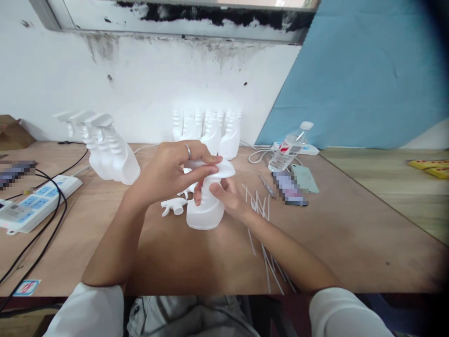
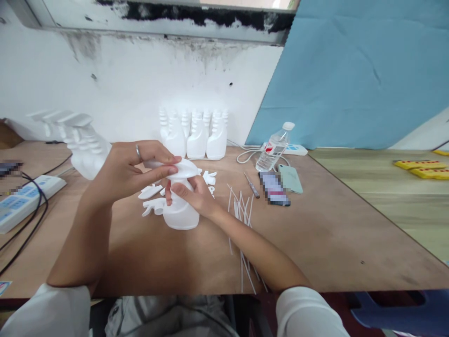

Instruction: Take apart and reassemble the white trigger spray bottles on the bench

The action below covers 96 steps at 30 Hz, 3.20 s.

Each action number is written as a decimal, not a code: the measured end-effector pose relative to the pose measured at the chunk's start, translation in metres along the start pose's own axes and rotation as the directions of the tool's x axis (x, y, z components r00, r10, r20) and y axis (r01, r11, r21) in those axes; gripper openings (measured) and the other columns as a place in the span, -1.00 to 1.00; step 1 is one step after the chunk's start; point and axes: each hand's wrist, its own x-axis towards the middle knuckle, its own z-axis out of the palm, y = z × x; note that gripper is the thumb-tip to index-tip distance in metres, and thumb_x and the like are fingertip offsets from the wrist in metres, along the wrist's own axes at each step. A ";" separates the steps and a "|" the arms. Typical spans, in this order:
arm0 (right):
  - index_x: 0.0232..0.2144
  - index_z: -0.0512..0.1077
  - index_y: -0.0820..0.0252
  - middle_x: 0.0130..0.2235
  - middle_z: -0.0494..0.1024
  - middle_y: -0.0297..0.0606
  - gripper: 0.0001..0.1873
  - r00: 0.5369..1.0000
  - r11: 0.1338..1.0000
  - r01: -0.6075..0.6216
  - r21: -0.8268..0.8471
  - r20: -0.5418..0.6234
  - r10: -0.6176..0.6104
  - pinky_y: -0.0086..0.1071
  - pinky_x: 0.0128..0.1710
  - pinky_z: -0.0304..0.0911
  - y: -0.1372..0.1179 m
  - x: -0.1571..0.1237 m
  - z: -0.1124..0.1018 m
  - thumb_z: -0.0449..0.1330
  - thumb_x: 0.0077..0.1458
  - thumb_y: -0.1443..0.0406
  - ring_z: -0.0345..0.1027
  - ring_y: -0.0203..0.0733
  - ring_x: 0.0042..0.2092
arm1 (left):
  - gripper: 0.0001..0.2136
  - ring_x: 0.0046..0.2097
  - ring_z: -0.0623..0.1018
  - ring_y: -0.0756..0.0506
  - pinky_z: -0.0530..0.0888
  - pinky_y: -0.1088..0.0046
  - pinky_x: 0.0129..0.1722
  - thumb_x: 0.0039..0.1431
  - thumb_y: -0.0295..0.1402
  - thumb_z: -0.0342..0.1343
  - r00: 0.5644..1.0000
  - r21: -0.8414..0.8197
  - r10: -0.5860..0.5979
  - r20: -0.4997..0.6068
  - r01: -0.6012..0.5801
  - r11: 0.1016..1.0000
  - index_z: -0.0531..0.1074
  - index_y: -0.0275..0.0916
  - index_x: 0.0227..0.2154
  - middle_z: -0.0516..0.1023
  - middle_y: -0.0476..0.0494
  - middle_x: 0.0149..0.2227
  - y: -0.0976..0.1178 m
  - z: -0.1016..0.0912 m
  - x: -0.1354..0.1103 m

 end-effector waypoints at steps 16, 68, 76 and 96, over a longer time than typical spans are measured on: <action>-0.41 0.39 0.22 -0.48 0.43 -0.27 -0.70 0.997 0.992 -0.015 -0.129 -0.082 0.005 -0.35 -0.40 0.30 -0.003 -0.003 0.006 0.13 0.16 0.09 0.33 -0.23 -0.40 | -0.86 -0.35 0.53 0.01 0.41 0.56 -0.40 0.18 -0.30 0.14 1.000 0.000 -0.028 0.002 0.028 1.000 0.51 -0.27 -0.34 0.58 -0.10 -0.34 0.001 0.001 -0.001; -0.05 0.39 0.11 0.08 0.42 -0.15 -0.64 0.983 0.956 -0.172 -0.239 -0.097 0.153 -0.23 -0.01 0.33 -0.048 0.004 -0.018 0.25 0.08 0.20 0.32 -0.10 0.09 | -0.87 -0.56 0.39 0.08 0.35 0.59 -0.59 0.02 -0.41 0.21 0.714 0.037 -0.271 -0.646 0.383 0.923 0.54 -0.33 -0.34 0.36 0.05 -0.60 -0.030 -0.062 -0.018; -0.21 0.46 0.22 -0.10 0.54 -0.17 -0.80 0.976 0.946 -0.201 -0.255 -0.129 0.173 -0.33 -0.20 0.37 -0.051 0.003 -0.016 0.20 0.13 0.24 0.48 -0.25 -0.25 | -0.73 -0.58 0.41 0.05 0.41 0.54 -0.60 -0.04 -0.36 0.21 0.591 0.162 -0.328 -0.737 0.626 0.763 0.51 -0.44 -0.28 0.37 0.02 -0.61 -0.091 -0.085 -0.031; -0.29 0.48 0.27 -0.49 0.53 -0.30 -0.80 0.962 0.928 -0.271 -0.257 -0.077 0.260 -0.39 -0.36 0.32 -0.045 0.002 -0.017 0.18 0.14 0.23 0.45 -0.28 -0.42 | -0.71 -0.60 0.42 0.07 0.31 0.60 -0.67 -0.08 -0.38 0.23 0.492 0.120 -0.522 -0.697 0.798 0.591 0.45 -0.36 -0.25 0.33 0.11 -0.57 -0.122 -0.086 -0.037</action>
